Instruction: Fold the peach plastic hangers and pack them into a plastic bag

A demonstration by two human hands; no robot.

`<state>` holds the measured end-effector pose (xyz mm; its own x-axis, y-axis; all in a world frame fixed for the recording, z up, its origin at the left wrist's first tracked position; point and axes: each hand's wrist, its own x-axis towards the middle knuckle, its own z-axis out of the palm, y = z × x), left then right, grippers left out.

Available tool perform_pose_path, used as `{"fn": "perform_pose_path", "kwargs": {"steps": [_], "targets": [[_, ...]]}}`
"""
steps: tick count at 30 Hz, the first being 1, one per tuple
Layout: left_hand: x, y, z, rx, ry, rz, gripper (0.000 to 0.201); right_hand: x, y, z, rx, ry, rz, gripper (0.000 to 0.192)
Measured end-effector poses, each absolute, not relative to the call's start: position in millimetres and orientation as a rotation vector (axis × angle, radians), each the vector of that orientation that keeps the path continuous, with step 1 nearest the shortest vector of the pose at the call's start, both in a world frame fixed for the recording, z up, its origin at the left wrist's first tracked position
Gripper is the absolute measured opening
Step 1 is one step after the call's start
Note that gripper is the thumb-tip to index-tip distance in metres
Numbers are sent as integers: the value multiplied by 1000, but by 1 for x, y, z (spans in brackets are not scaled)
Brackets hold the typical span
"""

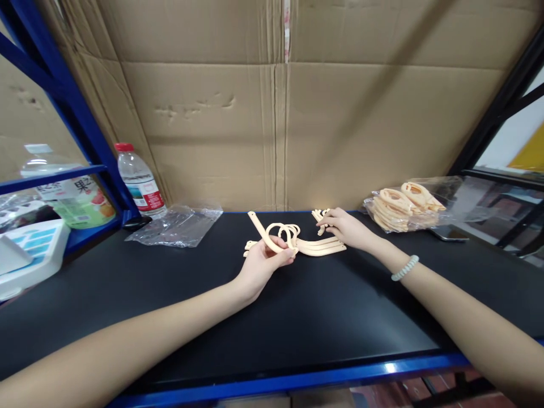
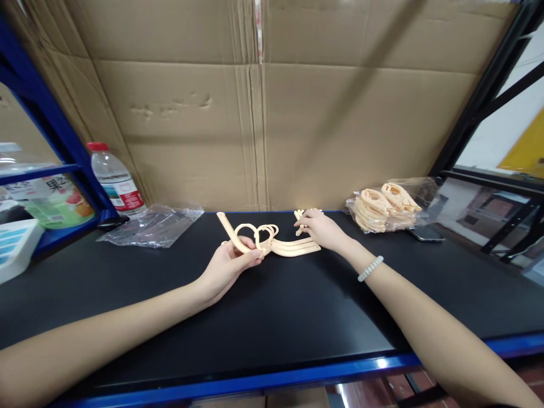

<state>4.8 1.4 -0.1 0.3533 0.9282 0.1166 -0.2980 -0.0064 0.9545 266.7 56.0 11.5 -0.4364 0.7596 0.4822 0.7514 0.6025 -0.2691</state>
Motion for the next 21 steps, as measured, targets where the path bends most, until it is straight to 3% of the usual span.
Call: {"fn": "perform_pose_path", "kwargs": {"steps": [6, 12, 21], "targets": [[4, 1, 1, 1193, 712, 1075, 24, 266, 69, 0, -1132, -2390, 7, 20], [4, 0, 3, 1188, 671, 1073, 24, 258, 59, 10, -1025, -2001, 129, 17], [3, 0, 4, 1113, 630, 1082, 24, 220, 7, 39, -823, -1449, 895, 21]]}}
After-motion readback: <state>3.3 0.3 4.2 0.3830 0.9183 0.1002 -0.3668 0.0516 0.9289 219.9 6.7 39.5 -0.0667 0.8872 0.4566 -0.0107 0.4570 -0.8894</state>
